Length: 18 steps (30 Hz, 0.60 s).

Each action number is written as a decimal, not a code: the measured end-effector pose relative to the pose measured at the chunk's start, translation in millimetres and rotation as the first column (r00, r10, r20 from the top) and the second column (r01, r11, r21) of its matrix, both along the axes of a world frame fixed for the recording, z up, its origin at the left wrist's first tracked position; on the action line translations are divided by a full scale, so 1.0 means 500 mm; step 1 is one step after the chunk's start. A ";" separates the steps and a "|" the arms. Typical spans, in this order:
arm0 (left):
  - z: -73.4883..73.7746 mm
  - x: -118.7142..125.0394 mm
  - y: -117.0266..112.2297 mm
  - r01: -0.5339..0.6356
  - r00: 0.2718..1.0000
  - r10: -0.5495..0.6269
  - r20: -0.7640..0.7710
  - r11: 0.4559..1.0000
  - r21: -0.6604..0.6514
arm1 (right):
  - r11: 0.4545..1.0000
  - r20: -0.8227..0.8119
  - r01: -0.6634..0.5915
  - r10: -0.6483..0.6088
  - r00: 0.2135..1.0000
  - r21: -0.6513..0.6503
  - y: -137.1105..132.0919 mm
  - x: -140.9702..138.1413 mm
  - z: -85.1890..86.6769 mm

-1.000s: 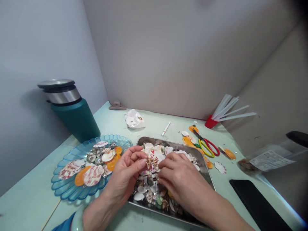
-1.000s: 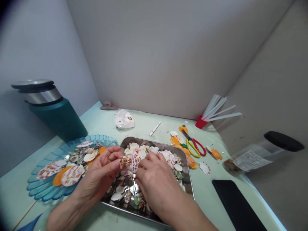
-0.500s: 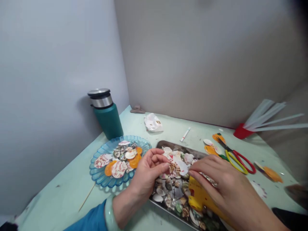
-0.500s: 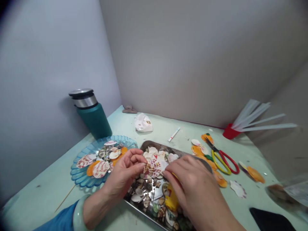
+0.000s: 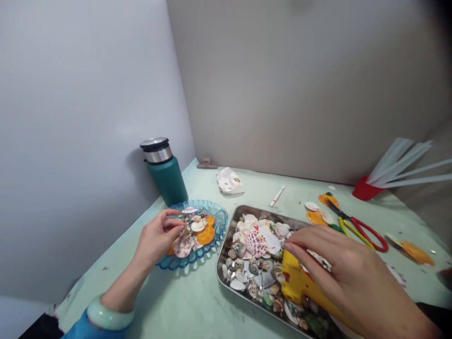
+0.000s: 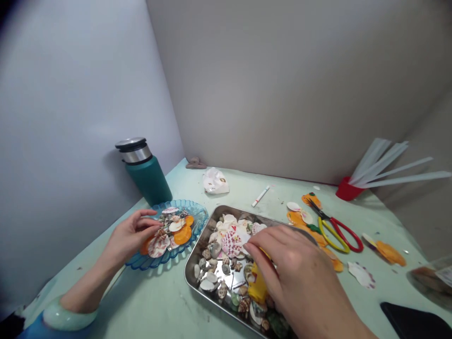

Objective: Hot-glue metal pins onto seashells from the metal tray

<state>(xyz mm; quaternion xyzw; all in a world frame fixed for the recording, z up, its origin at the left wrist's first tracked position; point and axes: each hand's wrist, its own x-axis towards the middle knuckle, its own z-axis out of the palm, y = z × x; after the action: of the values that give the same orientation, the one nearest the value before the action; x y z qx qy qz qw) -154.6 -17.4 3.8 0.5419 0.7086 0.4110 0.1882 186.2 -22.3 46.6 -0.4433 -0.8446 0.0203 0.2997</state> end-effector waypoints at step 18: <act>0.043 0.042 -0.049 0.067 0.937 -0.066 -0.343 0.998 -0.009 | 0.998 -0.015 0.044 -0.045 0.999 -0.043 -0.007 0.008 0.007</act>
<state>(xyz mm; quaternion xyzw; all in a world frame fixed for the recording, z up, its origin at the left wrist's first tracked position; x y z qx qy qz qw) -133.5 -41.9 25.4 0.6290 0.7112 0.3048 0.0749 190.1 -25.7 50.1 -0.4682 -0.8315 0.0353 0.2970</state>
